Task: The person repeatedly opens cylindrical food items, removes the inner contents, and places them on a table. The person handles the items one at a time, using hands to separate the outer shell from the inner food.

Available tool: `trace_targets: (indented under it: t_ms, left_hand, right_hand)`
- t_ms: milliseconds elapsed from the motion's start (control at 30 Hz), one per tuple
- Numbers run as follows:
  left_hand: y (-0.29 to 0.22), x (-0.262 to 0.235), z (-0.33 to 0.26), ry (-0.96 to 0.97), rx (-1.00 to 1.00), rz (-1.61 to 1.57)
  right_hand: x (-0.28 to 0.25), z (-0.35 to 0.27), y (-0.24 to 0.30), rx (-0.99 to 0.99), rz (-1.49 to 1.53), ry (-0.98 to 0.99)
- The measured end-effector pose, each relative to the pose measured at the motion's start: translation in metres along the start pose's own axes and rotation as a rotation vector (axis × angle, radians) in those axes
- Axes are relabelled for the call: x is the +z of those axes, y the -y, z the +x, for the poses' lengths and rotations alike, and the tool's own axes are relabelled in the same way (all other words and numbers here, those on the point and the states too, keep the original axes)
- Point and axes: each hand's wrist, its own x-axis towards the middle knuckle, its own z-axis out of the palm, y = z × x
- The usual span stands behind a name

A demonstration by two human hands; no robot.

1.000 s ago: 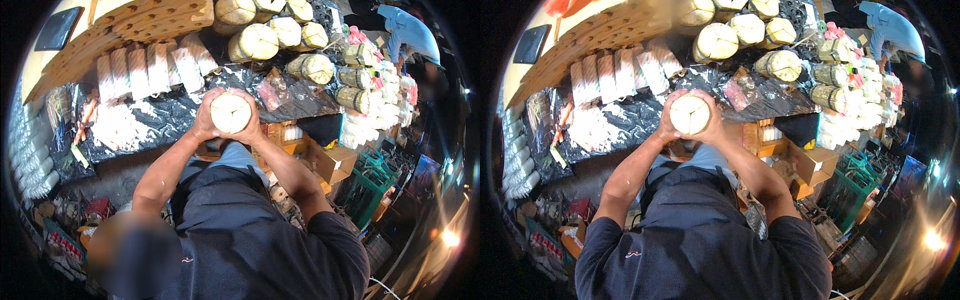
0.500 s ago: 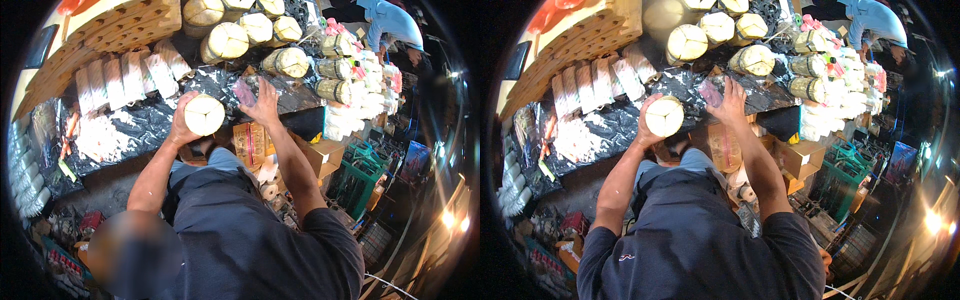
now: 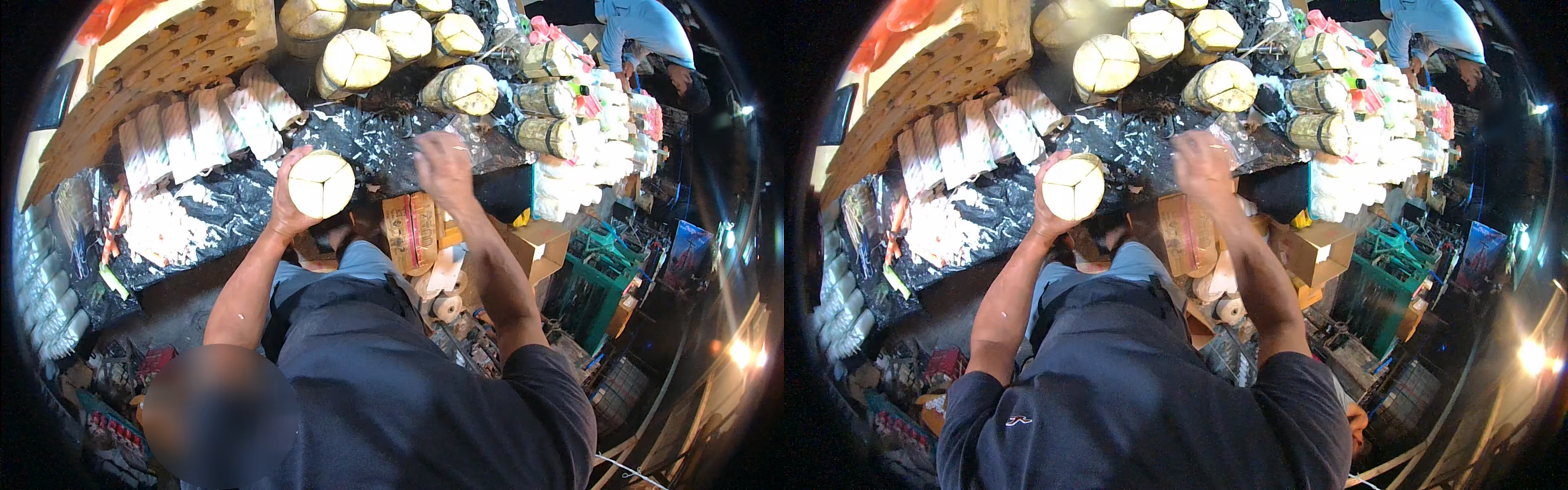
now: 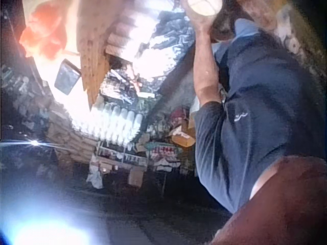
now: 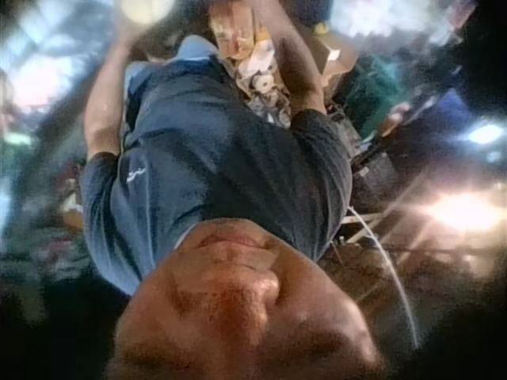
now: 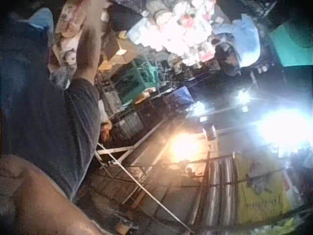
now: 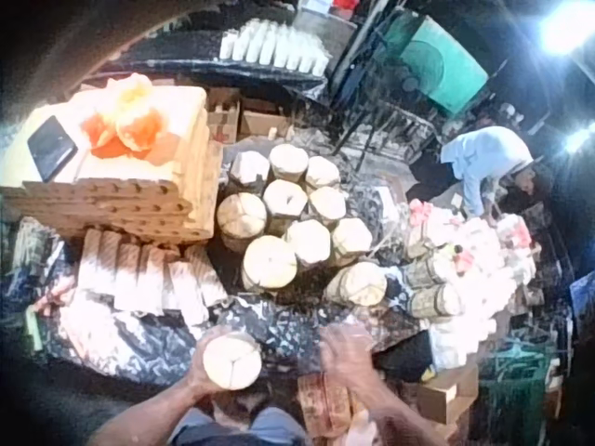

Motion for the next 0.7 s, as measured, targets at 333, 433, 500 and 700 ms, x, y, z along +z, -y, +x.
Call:
trace_targets:
  t_ms: [333,433,500,700]
  left_hand:
    - [-0.002,0.0,0.003,0.037,-0.114,0.015]
    - [-0.001,0.003,0.005,-0.032,-0.019,-0.024]
    - [-0.001,0.004,0.005,-0.039,-0.007,-0.038]
    - [-0.008,-0.001,0.002,-0.004,-0.054,-0.058]
  right_hand:
    - [0.047,0.08,0.046,0.178,0.373,-0.243]
    - [0.012,0.088,0.063,0.299,0.568,-0.18]
    - [0.024,0.086,0.058,0.338,1.236,-0.229]
    - [0.01,0.057,0.07,0.305,1.861,-0.098]
